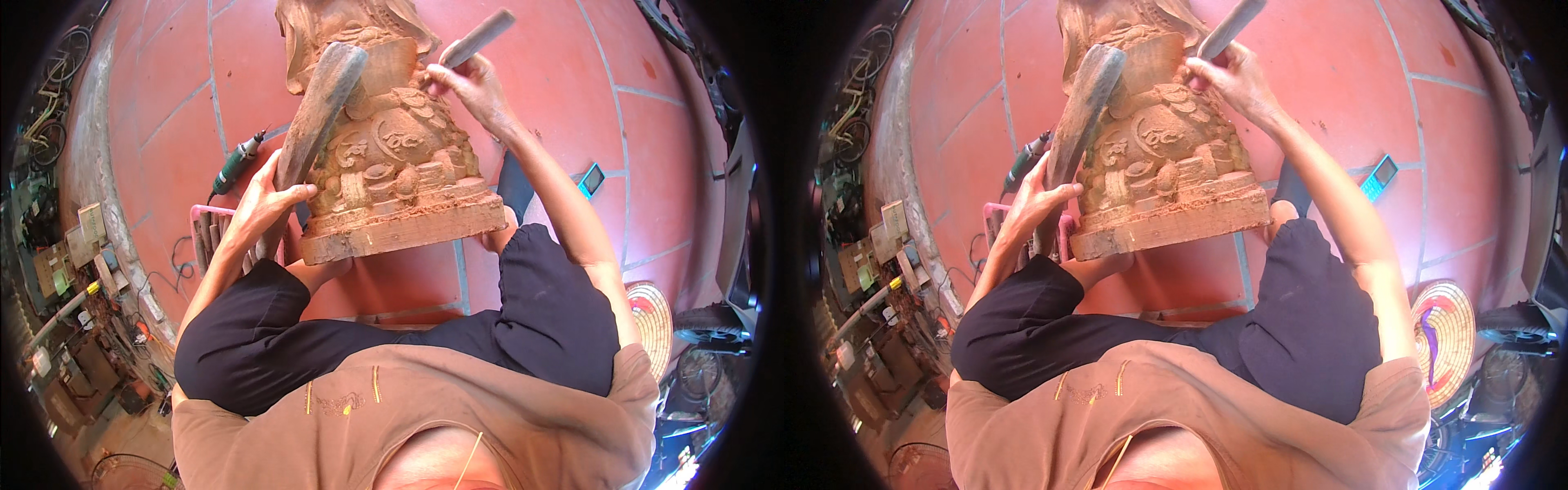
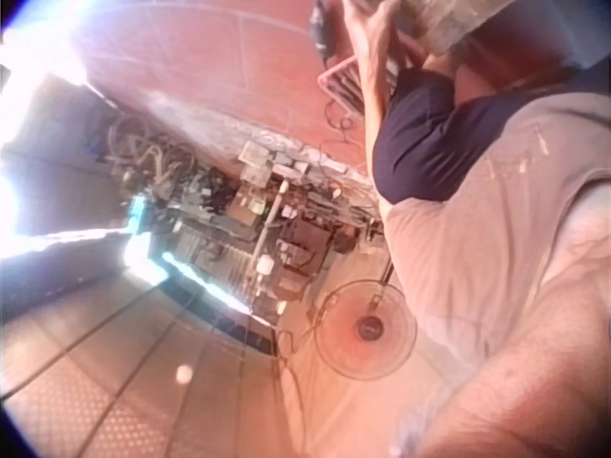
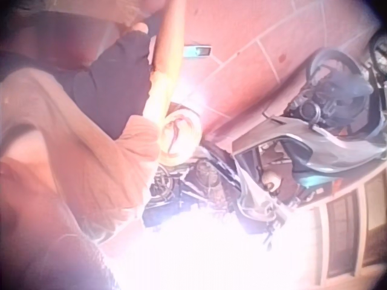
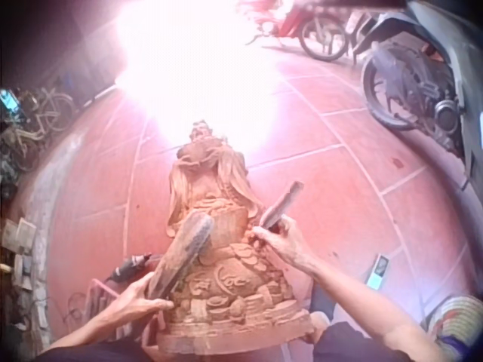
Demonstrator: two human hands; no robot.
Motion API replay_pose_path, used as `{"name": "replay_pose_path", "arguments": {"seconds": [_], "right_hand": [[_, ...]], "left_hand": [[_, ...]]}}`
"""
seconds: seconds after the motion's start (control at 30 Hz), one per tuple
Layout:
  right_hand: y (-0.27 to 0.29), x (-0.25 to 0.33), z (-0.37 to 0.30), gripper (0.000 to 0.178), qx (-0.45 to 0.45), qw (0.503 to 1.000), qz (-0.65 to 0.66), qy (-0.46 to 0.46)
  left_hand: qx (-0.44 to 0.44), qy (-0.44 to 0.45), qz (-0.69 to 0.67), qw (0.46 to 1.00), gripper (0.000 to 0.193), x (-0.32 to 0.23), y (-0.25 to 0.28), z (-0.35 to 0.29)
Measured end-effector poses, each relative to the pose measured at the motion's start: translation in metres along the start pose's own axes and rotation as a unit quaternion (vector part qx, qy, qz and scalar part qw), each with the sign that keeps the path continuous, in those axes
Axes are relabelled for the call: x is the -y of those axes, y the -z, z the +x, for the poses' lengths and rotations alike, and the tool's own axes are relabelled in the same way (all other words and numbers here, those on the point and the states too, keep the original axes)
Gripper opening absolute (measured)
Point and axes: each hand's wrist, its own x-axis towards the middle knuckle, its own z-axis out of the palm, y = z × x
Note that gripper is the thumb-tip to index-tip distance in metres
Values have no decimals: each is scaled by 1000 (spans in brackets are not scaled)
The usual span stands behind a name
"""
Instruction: The person carves a wooden statue using a chisel and a wooden mallet. They repeatedly strike the chisel to shape the intricate details of the figure, focusing on the upper body and head area.
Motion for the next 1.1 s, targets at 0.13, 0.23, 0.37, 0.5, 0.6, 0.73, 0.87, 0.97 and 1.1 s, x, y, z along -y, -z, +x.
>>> {"name": "replay_pose_path", "arguments": {"seconds": [0.13,0.23,0.37,0.5,0.6,0.73,0.87,0.97,1.1], "right_hand": [[1,8,3,19,30,999,-35,0],[2,22,8,25,0,995,-98,2],[-2,4,5,25,-9,999,25,-29],[7,0,-5,26,8,998,27,-57],[0,22,-6,24,6,999,-3,-44],[-3,12,2,21,-13,999,4,-37],[-2,4,-8,22,-25,997,60,-39],[12,16,-13,25,-10,996,3,-85],[8,19,-7,26,-57,995,63,-47]], "left_hand": [[-7,11,3,1000,80,-1,2,-3],[-5,18,16,1000,81,-1,2,-5],[-11,15,39,999,81,0,2,-1],[-16,29,20,999,78,-5,1,-3],[-18,19,28,999,77,-5,1,-4],[-8,27,36,999,73,-3,0,-1],[-1,39,18,999,68,-8,-1,0],[-21,15,18,999,69,3,-2,-1],[-22,35,13,999,72,-4,-3,-3]]}}
